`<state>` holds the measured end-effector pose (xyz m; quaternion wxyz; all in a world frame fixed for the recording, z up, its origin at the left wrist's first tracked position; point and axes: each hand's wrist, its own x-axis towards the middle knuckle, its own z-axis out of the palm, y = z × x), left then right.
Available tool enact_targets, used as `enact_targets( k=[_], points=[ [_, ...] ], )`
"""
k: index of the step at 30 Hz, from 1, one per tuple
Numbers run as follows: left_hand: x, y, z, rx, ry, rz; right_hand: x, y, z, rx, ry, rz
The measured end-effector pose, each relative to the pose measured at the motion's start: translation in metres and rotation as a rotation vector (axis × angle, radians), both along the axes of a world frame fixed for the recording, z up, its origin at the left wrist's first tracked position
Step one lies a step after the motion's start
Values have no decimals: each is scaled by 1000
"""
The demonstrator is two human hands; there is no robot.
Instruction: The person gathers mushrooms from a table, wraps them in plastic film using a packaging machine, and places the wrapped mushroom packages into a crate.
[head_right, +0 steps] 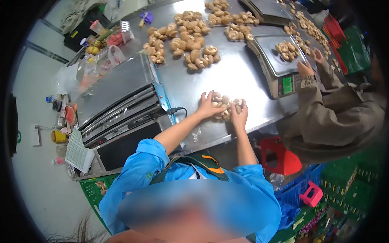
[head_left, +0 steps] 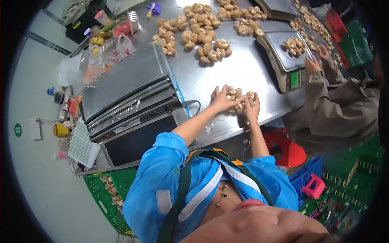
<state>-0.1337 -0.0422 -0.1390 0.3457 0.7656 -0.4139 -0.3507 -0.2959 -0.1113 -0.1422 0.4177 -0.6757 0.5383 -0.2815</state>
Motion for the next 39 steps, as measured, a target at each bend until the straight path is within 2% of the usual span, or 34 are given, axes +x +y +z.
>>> enact_targets(
  k=[2, 3, 4, 6, 8, 10, 12, 14, 15, 16, 17, 18, 20, 22, 23, 24, 25, 26, 27, 28, 30, 31, 33, 34, 35, 36, 37, 38, 39],
  points=[
    [10, 9, 30, -134, -55, 69, 18, 0, 24, -154, -88, 40],
    [25, 14, 58, -199, -102, 100, 35, 2, 46, -193, -165, 40],
    [36, 26, 82, -251, -141, 134, 54, 6, 79, -251, -60, 77],
    [81, 52, 103, -449, -284, 250, 106, 25, 130, -303, -166, 185],
    [137, 95, 134, -450, -364, 384, 174, 40, 130, -278, -438, 338],
    [198, 146, 140, -488, -448, 520, 244, 72, 139, -471, -364, 469],
    [261, 204, 128, -532, -440, 604, 310, 121, 137, -365, -421, 567],
    [310, 263, 121, -428, -357, 685, 366, 170, 125, -320, -337, 672],
    [329, 290, 124, -216, -366, 713, 382, 195, 132, -319, -344, 674],
    [345, 312, 124, 0, -370, 733, 395, 216, 138, -271, -196, 710],
    [356, 328, 127, 4, -369, 728, 405, 233, 143, -221, -45, 742],
    [367, 341, 129, 34, -344, 711, 411, 246, 148, -216, -39, 736],
    [374, 363, 124, 68, -306, 684, 418, 263, 153, -282, 143, 743],
    [379, 373, 123, -41, -283, 719, 416, 258, 150, -306, 166, 755],
    [384, 385, 123, -48, -280, 711, 407, 251, 149, -214, 17, 804],
    [389, 404, 121, -244, -392, 571, 396, 242, 149, -125, -130, 850],
    [393, 424, 120, -438, -499, 428, 380, 229, 151, -253, -96, 915],
    [394, 449, 139, -352, -659, 178, 362, 215, 154, -384, -60, 980],
    [394, 472, 165, -260, -815, -70, 346, 203, 165, -481, 176, 1109],
    [397, 488, 178, -269, -815, -62, 333, 191, 176, -572, 421, 1230],
    [399, 507, 189, 3, -1271, -615, 319, 173, 175, -1000, 512, 1474],
    [399, 508, 187, 4, -1270, -617, 317, 170, 179, -1073, 510, 1591],
    [401, 502, 176, -262, -1395, -673, 325, 173, 172, -1140, 450, 1628],
    [400, 496, 165, -261, -1397, -677, 329, 175, 166, -1205, 395, 1668],
    [400, 489, 150, -287, -1353, -657, 334, 180, 160, -1199, 391, 1671],
    [399, 480, 142, -313, -1312, -637, 336, 187, 154, -1165, 277, 1628],
    [392, 476, 133, -254, -1328, -533, 335, 191, 142, -1036, 178, 1517],
    [386, 476, 129, -267, -1218, -374, 330, 198, 133, -905, 84, 1405],
    [372, 477, 134, -392, -981, -99, 323, 207, 131, -668, -59, 1178]
  ],
)
